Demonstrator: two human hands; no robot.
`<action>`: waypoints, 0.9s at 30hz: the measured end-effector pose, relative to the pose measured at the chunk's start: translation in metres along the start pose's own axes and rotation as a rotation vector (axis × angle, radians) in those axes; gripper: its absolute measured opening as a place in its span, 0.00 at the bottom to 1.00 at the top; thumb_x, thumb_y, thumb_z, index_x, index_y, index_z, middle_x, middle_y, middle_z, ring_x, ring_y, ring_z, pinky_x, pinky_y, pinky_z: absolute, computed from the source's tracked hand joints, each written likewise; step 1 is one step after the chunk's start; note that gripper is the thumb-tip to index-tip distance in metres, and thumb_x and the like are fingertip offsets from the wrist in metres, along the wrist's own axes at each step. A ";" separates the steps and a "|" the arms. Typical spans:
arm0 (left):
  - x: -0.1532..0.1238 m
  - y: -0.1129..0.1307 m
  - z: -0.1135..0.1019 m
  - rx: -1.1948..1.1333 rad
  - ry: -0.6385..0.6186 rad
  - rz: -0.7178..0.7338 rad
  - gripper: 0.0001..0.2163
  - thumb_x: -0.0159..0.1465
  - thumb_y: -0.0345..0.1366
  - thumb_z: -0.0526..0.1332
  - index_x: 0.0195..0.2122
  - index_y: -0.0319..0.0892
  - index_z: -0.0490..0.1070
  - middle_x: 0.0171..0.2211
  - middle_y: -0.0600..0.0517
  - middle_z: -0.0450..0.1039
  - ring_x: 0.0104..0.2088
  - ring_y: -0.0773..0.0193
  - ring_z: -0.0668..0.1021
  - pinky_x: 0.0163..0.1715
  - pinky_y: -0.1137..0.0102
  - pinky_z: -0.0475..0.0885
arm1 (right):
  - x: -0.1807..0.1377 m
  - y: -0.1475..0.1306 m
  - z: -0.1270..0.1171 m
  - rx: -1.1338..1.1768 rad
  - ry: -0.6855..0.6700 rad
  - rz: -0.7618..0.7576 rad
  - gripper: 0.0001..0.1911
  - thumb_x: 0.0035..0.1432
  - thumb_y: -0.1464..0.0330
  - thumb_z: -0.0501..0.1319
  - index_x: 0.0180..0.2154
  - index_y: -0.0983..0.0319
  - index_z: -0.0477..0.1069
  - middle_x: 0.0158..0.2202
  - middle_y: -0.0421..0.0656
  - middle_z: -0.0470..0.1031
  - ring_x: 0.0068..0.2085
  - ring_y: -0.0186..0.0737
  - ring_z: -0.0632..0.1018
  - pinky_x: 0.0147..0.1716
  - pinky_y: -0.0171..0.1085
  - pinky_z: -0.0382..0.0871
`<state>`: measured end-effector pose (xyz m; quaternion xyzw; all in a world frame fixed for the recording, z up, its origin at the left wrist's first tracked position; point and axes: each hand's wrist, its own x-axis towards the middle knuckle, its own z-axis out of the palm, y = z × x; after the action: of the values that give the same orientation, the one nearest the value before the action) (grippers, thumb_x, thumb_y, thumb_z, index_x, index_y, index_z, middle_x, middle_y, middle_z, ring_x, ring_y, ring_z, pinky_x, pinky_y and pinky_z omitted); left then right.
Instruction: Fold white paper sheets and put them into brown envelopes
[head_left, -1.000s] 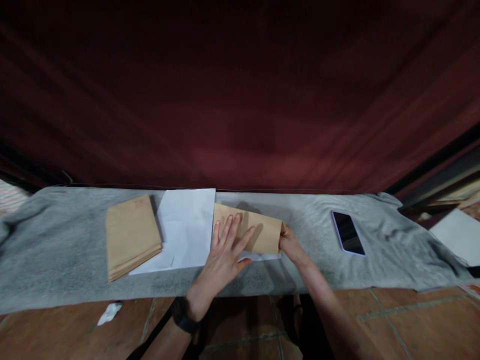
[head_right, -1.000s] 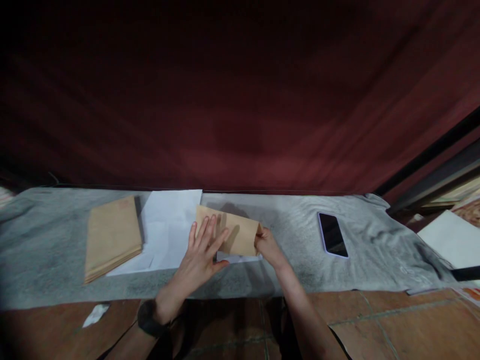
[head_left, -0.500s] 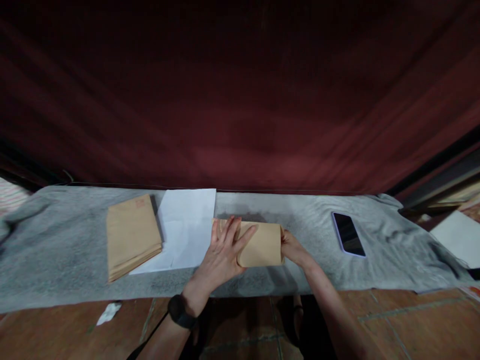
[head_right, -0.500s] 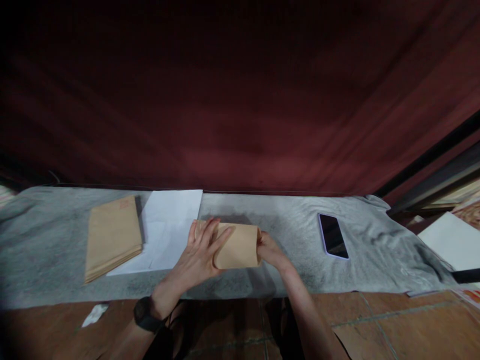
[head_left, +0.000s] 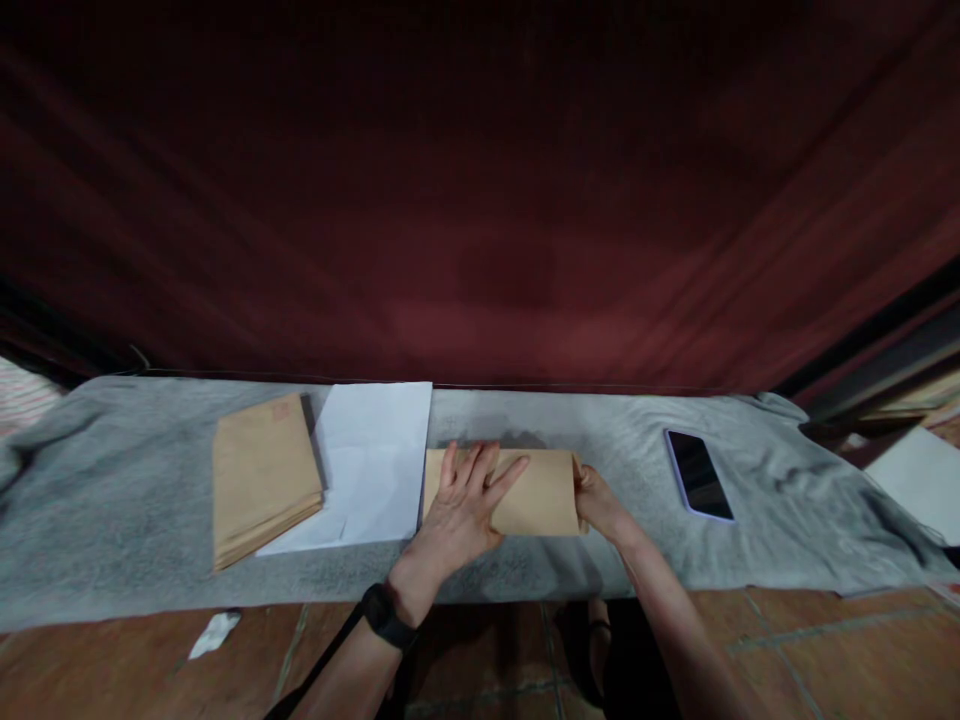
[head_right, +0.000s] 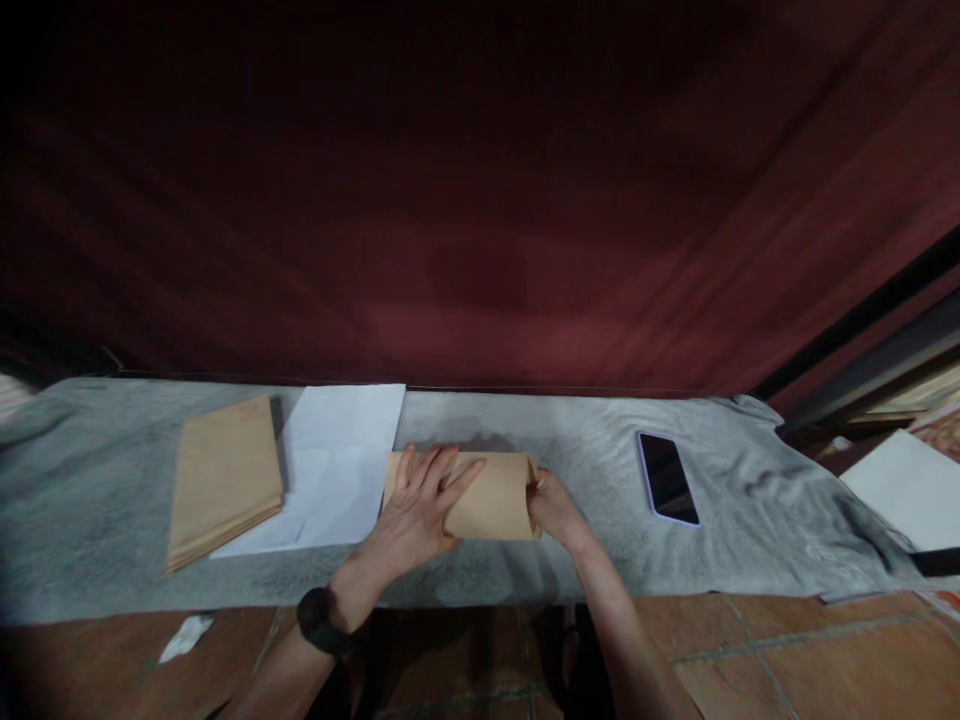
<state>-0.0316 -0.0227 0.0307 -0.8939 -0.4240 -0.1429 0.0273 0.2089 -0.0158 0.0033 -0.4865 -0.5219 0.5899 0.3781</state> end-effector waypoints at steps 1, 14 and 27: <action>0.000 0.000 0.000 -0.004 -0.005 -0.001 0.49 0.55 0.42 0.72 0.73 0.55 0.45 0.68 0.40 0.56 0.68 0.40 0.60 0.67 0.40 0.42 | 0.000 0.002 0.000 -0.003 0.001 -0.005 0.14 0.48 0.58 0.68 0.34 0.59 0.81 0.29 0.41 0.82 0.37 0.47 0.83 0.39 0.42 0.78; 0.002 -0.012 0.017 -0.133 -0.016 -0.103 0.49 0.56 0.43 0.69 0.73 0.50 0.39 0.66 0.41 0.58 0.67 0.44 0.61 0.67 0.43 0.47 | -0.010 -0.018 -0.025 0.085 0.462 -0.226 0.16 0.58 0.54 0.63 0.38 0.59 0.78 0.40 0.46 0.80 0.39 0.43 0.79 0.44 0.42 0.75; -0.003 0.000 0.022 -0.295 -0.117 0.083 0.51 0.51 0.31 0.67 0.73 0.51 0.41 0.65 0.43 0.59 0.66 0.46 0.62 0.68 0.44 0.47 | -0.038 -0.009 -0.022 -0.056 -0.318 0.056 0.09 0.49 0.65 0.68 0.35 0.59 0.79 0.31 0.36 0.77 0.29 0.34 0.74 0.32 0.32 0.71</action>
<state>-0.0283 -0.0216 0.0091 -0.9118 -0.3618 -0.1502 -0.1230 0.2384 -0.0454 0.0194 -0.4117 -0.5777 0.6550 0.2601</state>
